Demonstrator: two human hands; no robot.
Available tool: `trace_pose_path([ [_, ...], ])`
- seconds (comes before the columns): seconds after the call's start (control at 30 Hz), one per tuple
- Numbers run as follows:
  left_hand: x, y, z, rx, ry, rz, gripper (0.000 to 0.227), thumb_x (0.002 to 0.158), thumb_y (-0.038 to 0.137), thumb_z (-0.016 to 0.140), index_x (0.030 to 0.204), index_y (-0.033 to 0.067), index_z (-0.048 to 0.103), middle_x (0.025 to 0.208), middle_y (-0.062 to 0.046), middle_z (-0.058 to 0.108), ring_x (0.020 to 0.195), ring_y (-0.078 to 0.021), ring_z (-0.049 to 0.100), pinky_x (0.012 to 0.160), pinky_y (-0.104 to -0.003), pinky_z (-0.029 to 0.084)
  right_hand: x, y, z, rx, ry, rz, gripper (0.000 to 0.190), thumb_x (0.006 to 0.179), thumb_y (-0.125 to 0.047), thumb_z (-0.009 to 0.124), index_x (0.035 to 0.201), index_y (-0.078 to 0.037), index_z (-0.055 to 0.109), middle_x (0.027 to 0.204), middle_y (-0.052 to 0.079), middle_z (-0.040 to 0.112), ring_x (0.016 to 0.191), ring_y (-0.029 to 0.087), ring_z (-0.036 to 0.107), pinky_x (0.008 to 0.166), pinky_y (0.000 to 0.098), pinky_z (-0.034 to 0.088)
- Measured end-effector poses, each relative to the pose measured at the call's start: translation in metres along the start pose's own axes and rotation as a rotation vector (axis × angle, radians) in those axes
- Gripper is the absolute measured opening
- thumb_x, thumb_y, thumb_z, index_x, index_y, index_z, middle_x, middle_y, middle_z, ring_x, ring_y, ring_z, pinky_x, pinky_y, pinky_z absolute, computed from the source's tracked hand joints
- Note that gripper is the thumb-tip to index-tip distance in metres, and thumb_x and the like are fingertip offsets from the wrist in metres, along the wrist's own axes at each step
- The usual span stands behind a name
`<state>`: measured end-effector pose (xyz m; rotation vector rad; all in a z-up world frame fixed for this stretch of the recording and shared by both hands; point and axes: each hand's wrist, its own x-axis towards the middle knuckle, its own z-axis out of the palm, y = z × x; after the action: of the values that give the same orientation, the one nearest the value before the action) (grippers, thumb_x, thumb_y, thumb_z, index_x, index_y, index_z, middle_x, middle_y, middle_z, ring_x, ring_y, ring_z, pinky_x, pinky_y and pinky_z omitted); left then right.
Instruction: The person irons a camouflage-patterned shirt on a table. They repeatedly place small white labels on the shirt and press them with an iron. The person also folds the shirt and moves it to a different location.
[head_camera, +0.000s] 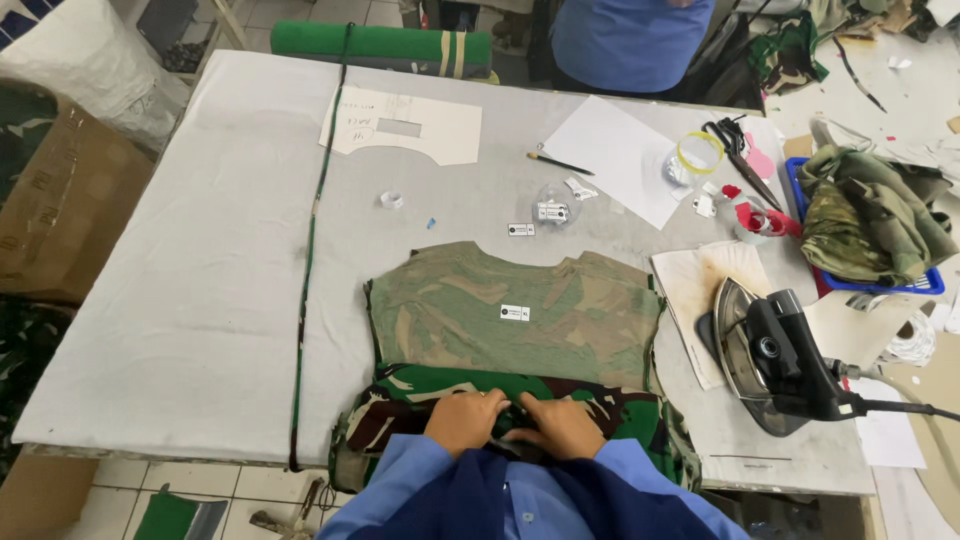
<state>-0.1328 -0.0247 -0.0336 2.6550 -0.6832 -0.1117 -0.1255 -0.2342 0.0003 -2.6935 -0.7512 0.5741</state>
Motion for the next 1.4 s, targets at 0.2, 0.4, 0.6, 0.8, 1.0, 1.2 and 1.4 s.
trace_pose_path([
  [0.2, 0.006, 0.02, -0.022, 0.032, -0.034, -0.012, 0.023, 0.075, 0.023, 0.061, 0.095, 0.0124, 0.057, 0.075, -0.011, 0.062, 0.056, -0.0358, 0.062, 0.041, -0.05, 0.045, -0.01, 0.003, -0.007, 0.179, 0.201, 0.017, 0.034, 0.073, -0.008, 0.057, 0.106, -0.019, 0.054, 0.1, 0.008, 0.067, 0.084, 0.034, 0.064, 0.065, 0.0451, 0.049],
  [0.4, -0.019, -0.052, -0.099, -0.019, -0.228, -0.494, 0.037, 0.077, 0.009, 0.047, 0.102, 0.0241, 0.069, 0.086, -0.01, 0.07, 0.081, -0.036, 0.068, 0.064, -0.053, 0.052, -0.058, 0.065, -0.066, -0.059, 0.117, 0.395, 0.031, 0.069, -0.012, 0.059, 0.097, -0.025, 0.059, 0.098, -0.001, 0.064, 0.091, 0.026, 0.065, 0.07, 0.0433, 0.052],
  [0.6, 0.052, -0.043, -0.227, -0.194, -0.102, -0.693, 0.031, 0.094, 0.025, 0.054, 0.122, 0.019, 0.066, 0.114, -0.012, 0.069, 0.109, -0.0323, 0.065, 0.09, -0.044, 0.052, -0.003, 0.117, -0.138, 0.123, 0.301, 0.572, 0.033, 0.088, -0.021, 0.061, 0.122, -0.022, 0.061, 0.102, 0.018, 0.072, 0.101, 0.042, 0.066, 0.089, 0.0538, 0.05],
  [0.8, 0.095, -0.107, -0.136, -0.098, -0.076, -0.776, 0.04, 0.098, 0.055, 0.051, 0.119, 0.0231, 0.062, 0.119, -0.007, 0.066, 0.106, -0.0244, 0.067, 0.088, -0.041, 0.054, 0.047, 0.112, -0.13, 0.126, 0.225, 0.645, 0.044, 0.099, -0.049, 0.053, 0.124, -0.013, 0.058, 0.114, 0.016, 0.069, 0.107, 0.032, 0.066, 0.09, 0.0465, 0.053],
  [1.0, 0.086, -0.147, -0.081, 0.291, 0.506, -0.463, 0.026, 0.092, 0.052, 0.068, 0.098, 0.0283, 0.06, 0.08, 0.009, 0.067, 0.058, -0.0084, 0.063, 0.054, -0.024, 0.055, 0.051, 0.182, -0.049, -0.368, 0.819, 0.482, 0.022, 0.103, -0.041, 0.057, 0.105, -0.019, 0.056, 0.081, 0.001, 0.065, 0.064, 0.022, 0.066, 0.056, 0.035, 0.053],
  [1.2, 0.11, -0.141, -0.094, 0.261, 0.285, -0.458, 0.034, 0.095, 0.054, 0.06, 0.1, 0.0204, 0.059, 0.076, 0.0, 0.068, 0.063, -0.014, 0.068, 0.056, -0.029, 0.057, 0.073, 0.156, -0.082, -0.268, 0.623, 0.547, 0.034, 0.098, -0.041, 0.062, 0.115, -0.013, 0.053, 0.092, 0.004, 0.059, 0.087, 0.024, 0.065, 0.068, 0.0343, 0.056],
  [1.4, 0.091, -0.057, -0.111, 0.264, 0.319, -0.102, 0.053, 0.098, 0.047, 0.047, 0.145, 0.0238, 0.044, 0.145, -0.013, 0.044, 0.126, -0.0325, 0.046, 0.097, -0.051, 0.039, 0.101, 0.144, -0.066, -0.254, 0.582, 0.237, 0.022, 0.089, -0.029, 0.067, 0.095, -0.009, 0.059, 0.087, 0.006, 0.053, 0.08, 0.026, 0.06, 0.071, 0.0356, 0.049],
])
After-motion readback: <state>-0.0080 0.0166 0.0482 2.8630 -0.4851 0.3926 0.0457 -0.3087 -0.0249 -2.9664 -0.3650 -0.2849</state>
